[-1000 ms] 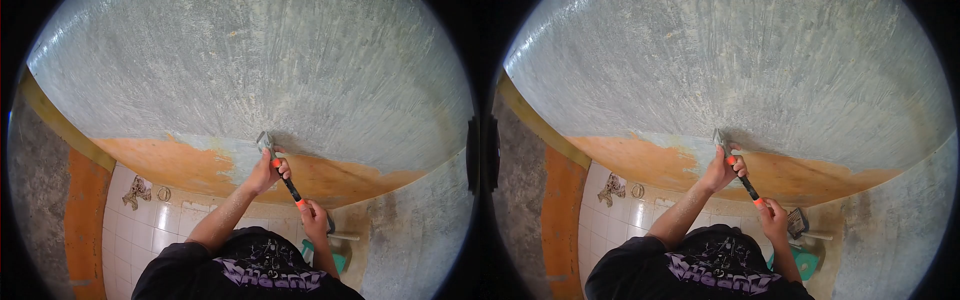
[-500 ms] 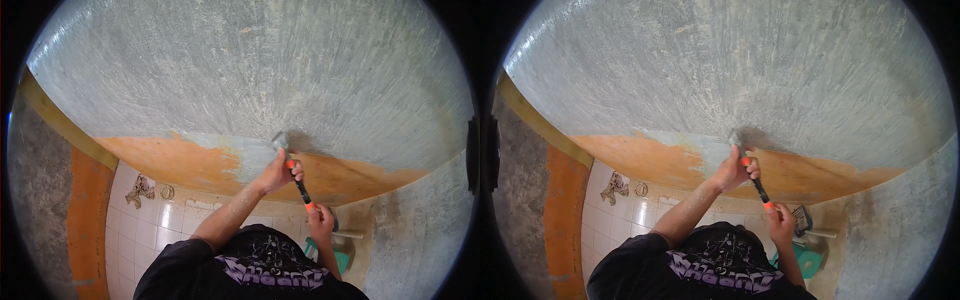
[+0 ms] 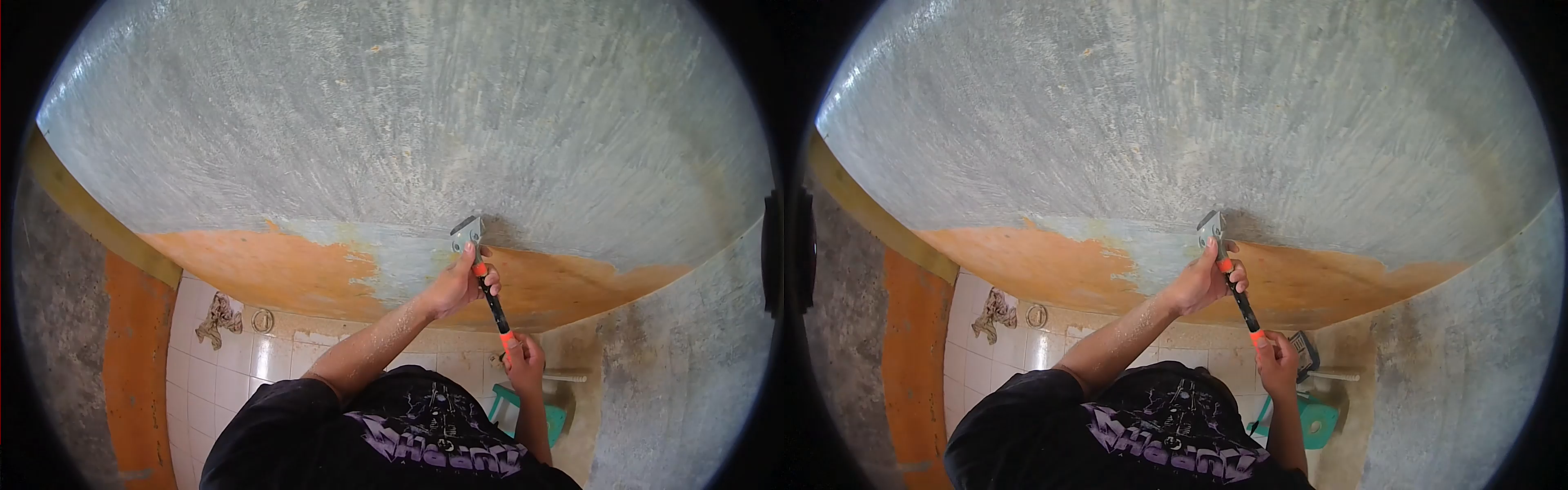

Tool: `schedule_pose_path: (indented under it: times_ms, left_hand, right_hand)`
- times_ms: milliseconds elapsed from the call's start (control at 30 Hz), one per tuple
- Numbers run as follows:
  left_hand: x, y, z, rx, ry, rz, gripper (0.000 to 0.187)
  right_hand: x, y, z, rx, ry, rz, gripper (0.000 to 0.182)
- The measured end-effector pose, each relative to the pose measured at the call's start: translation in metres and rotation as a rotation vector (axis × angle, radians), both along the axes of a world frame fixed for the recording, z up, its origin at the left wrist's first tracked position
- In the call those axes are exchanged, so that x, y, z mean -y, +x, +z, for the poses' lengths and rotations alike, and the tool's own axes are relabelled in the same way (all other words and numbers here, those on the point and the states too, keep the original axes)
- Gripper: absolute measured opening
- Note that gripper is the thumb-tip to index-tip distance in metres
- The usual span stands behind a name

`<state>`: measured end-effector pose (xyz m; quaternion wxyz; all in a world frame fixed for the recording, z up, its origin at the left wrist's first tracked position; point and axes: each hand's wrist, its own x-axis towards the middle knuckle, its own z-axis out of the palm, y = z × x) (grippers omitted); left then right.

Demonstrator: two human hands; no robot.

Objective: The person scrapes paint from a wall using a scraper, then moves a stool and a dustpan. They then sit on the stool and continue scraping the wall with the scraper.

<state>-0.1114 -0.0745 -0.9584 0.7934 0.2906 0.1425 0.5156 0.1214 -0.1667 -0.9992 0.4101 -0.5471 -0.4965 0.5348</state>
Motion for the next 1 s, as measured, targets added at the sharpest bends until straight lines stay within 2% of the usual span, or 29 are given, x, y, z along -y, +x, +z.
schedule_pose_path:
  times_ms: [333, 433, 533, 1000]
  left_hand:
    - [0.003, -0.001, -0.003, 0.04, 0.015, 0.057, 0.05]
    - [0.005, -0.012, -0.002, 0.051, 0.033, 0.064, 0.05]
    - [0.004, -0.012, -0.003, 0.045, 0.055, 0.054, 0.051]
    - [0.005, -0.012, -0.002, 0.037, 0.03, 0.077, 0.054]
  right_hand:
    - [-0.003, -0.005, 0.02, 0.077, 0.026, 0.006, 0.031]
    - [-0.004, -0.017, 0.006, 0.144, 0.124, 0.049, 0.032]
    - [0.0, -0.018, 0.014, 0.078, 0.098, 0.02, 0.032]
    - [-0.003, -0.016, 0.017, 0.139, 0.099, 0.007, 0.039]
